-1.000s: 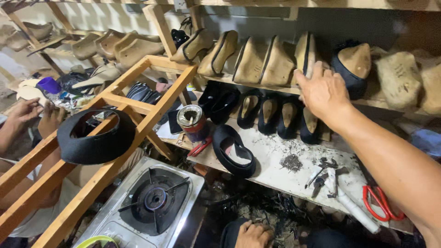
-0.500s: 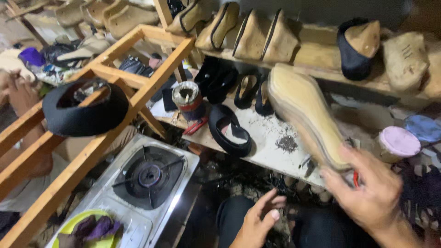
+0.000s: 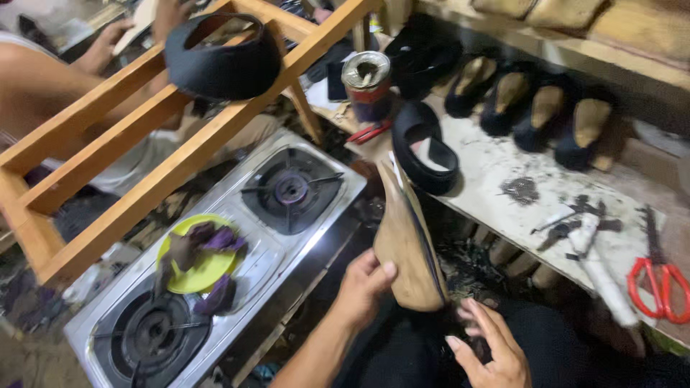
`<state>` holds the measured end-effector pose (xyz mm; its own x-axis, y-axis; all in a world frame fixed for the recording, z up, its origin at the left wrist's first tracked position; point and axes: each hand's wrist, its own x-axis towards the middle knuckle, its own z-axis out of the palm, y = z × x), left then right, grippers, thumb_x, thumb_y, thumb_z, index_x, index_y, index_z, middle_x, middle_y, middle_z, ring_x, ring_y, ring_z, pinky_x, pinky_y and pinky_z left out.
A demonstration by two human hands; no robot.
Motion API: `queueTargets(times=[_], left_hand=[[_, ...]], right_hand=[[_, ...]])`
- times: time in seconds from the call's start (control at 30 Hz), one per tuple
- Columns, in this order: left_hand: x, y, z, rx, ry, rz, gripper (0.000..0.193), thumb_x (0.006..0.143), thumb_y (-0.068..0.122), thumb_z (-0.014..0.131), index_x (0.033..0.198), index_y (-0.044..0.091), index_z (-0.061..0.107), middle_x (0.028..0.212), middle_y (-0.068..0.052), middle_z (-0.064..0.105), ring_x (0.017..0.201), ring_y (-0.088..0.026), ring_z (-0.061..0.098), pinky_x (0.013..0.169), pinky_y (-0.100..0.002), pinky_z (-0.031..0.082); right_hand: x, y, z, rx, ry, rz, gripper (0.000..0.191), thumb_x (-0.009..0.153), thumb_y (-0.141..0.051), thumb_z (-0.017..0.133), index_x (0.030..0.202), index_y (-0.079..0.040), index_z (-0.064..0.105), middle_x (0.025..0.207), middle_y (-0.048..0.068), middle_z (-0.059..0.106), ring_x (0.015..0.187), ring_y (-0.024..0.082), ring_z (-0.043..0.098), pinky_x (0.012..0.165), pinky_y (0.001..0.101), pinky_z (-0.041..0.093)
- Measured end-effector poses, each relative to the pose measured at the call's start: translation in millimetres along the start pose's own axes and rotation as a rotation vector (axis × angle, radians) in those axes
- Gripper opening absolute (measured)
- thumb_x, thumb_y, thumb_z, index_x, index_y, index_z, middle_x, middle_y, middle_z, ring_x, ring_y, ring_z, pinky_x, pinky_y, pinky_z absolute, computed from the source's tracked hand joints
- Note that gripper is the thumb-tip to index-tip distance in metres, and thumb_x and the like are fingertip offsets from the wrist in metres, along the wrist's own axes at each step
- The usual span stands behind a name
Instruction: The person sits on the floor and holds a black fabric shoe upper over a gas stove burner to heat it. They then pull and stretch the heated upper over a wooden shoe last, press it into shape, and trim excess material with scissors before setting the shoe aside.
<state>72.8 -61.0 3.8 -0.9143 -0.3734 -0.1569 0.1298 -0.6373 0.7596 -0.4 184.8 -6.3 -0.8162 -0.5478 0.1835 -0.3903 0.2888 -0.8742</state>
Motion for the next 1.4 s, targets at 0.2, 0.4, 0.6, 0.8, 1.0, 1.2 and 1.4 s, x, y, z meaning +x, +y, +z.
queueTargets(times=[0.2, 0.4, 0.6, 0.8, 1.0, 1.2, 1.4], left_hand=[[51.8, 117.6, -58.6, 1.397, 0.436, 0.584, 0.031, 0.090, 0.031, 0.074, 0.106, 0.005, 0.069, 0.094, -0.016, 0.067, 0.086, -0.033, 0.066, 0.077, -0.043, 0.052], [93.2, 215.3, -74.3, 1.906, 0.534, 0.348, 0.030, 0.093, 0.035, 0.068, 0.105, 0.008, 0.071, 0.100, -0.018, 0.071, 0.082, -0.035, 0.072, 0.070, -0.049, 0.056], [77.3, 251.0, -67.7, 2.143, 0.498, -0.189, 0.045, 0.092, 0.049, 0.063, 0.094, 0.006, 0.076, 0.096, -0.021, 0.074, 0.089, -0.037, 0.074, 0.075, -0.047, 0.059], [29.1, 255.0, -104.0, 2.281, 0.419, -0.311, 0.036, 0.082, 0.042, 0.069, 0.095, 0.009, 0.077, 0.097, -0.018, 0.075, 0.091, -0.036, 0.074, 0.077, -0.046, 0.060], [0.2, 262.4, -126.6, 2.251, 0.375, -0.201, 0.033, 0.079, 0.038, 0.071, 0.100, 0.012, 0.076, 0.098, -0.016, 0.074, 0.092, -0.036, 0.073, 0.078, -0.047, 0.059], [26.1, 236.7, -87.4, 2.042, 0.477, -0.063, 0.035, 0.088, 0.040, 0.068, 0.100, 0.008, 0.075, 0.096, -0.018, 0.074, 0.088, -0.035, 0.072, 0.078, -0.048, 0.057], [8.6, 115.8, 2.0, 1.431, 0.191, 0.481, 0.025, 0.081, 0.031, 0.072, 0.094, 0.010, 0.076, 0.092, -0.018, 0.072, 0.086, -0.036, 0.070, 0.078, -0.047, 0.055]], right_hand=[[-9.1, 34.9, 4.8, -0.053, -0.151, 0.248, 0.065, 0.079, -0.013, 0.075, 0.141, -0.011, 0.058, 0.130, 0.020, 0.067, 0.116, 0.030, 0.072, 0.086, 0.0418, 0.066], [-17.4, 45.7, 8.9, -0.038, -0.496, 0.556, 0.058, 0.090, -0.017, 0.064, 0.147, -0.017, 0.052, 0.136, 0.017, 0.063, 0.122, 0.033, 0.069, 0.098, 0.0475, 0.060], [-29.6, 45.8, 4.1, 0.002, -0.473, 0.281, 0.049, 0.097, -0.017, 0.057, 0.146, -0.018, 0.061, 0.130, 0.019, 0.066, 0.117, 0.033, 0.072, 0.101, 0.0466, 0.057], [-14.6, 40.8, 0.7, -0.017, -0.746, 0.646, 0.050, 0.101, -0.019, 0.054, 0.151, -0.021, 0.049, 0.139, 0.014, 0.062, 0.124, 0.028, 0.069, 0.108, 0.0426, 0.058], [-3.3, 39.1, 11.1, -0.255, -0.649, 0.178, 0.051, 0.097, -0.021, 0.053, 0.148, -0.024, 0.056, 0.129, 0.008, 0.073, 0.122, 0.022, 0.068, 0.107, 0.0391, 0.054], [-5.9, 48.5, 9.7, -0.152, -0.681, 0.468, 0.058, 0.097, -0.021, 0.058, 0.154, -0.019, 0.048, 0.142, 0.014, 0.062, 0.131, 0.028, 0.064, 0.108, 0.0433, 0.055], [-9.8, 29.9, 13.5, 0.123, -0.153, 0.588, 0.081, 0.083, -0.025, 0.072, 0.156, -0.011, 0.040, 0.144, 0.021, 0.062, 0.124, 0.033, 0.069, 0.103, 0.0475, 0.057]])
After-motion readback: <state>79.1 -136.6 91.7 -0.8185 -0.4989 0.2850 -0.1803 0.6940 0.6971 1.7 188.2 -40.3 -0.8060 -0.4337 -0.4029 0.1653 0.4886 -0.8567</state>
